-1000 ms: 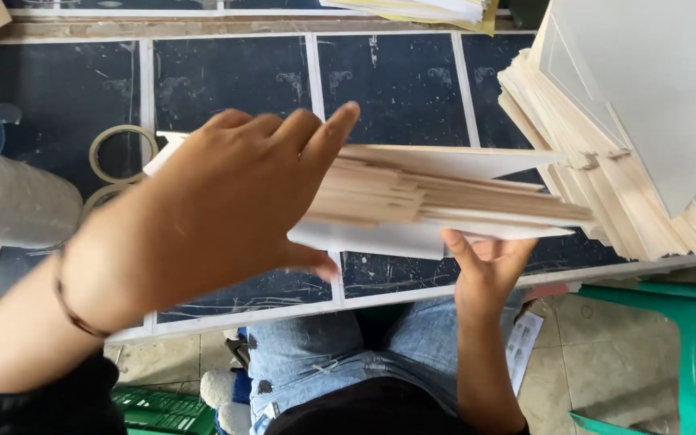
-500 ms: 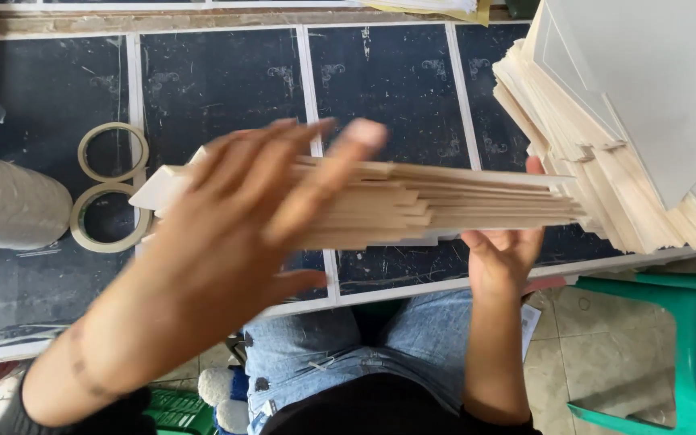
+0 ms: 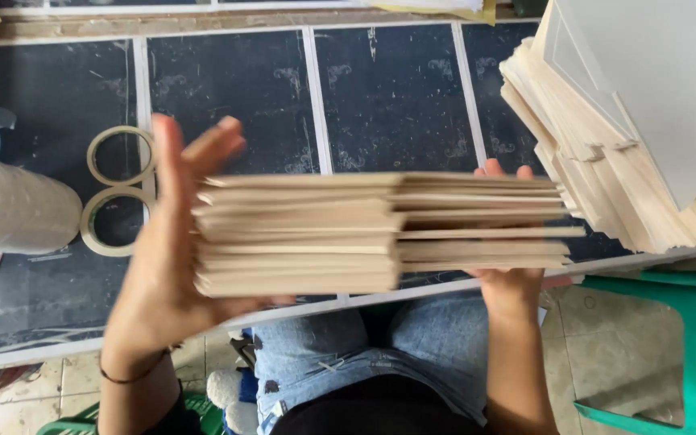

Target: The person repeatedly folds white paper sheets in half by hand, aligning edges and pressing the crease. They handle multiple sheets one at a time, stacking the folded pieces on the table.

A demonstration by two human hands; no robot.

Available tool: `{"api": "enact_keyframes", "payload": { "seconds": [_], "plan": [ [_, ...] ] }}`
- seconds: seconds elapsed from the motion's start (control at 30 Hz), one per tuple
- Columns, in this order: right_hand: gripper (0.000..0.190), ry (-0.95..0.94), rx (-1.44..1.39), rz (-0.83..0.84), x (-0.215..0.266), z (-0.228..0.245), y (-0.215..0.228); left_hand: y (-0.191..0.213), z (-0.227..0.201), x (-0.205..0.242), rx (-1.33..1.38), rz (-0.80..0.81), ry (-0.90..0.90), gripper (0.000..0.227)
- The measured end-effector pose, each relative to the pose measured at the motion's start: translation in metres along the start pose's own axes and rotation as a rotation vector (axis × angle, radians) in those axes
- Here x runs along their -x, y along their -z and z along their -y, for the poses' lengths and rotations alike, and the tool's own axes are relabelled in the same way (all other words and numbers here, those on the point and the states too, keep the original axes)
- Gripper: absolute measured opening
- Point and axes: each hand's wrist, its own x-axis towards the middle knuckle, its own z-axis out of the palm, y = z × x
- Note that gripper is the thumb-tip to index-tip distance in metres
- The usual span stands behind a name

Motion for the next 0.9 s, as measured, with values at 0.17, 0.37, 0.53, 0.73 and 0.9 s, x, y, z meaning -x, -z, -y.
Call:
{"api": "enact_keyframes", "payload": {
  "seconds": [0.17, 0.37, 0.53, 0.73, 0.9],
  "plan": [
    [0.104, 0.063, 0.012, -0.016, 0.008, 0.006, -0.03, 0.003, -0.013, -0.003, -0.077, 0.034, -0.037, 0.145],
    [0.096, -0.039, 0.03, -0.153, 0.02, 0.002, -0.035, -0.011, -0.009, 0.011, -0.048, -0.02, -0.04, 0.12],
    [0.073, -0.082, -0.112, -0.102, 0.033, -0.015, -0.013, -0.007, -0.011, 0.006, 0.007, 0.003, 0.058, 0.122],
    [0.045, -0.012, -0.044, -0.1, 0.026, -0.019, -0.027, -0.013, -0.034, 0.005, -0.11, -0.101, 0.0, 0.015],
    [0.024, 0.098, 0.086, -0.183, 0.011, -0.005, -0.042, -0.006, -0.047, 0.004, -0.192, -0.16, -0.055, 0.011]
  ]
}}
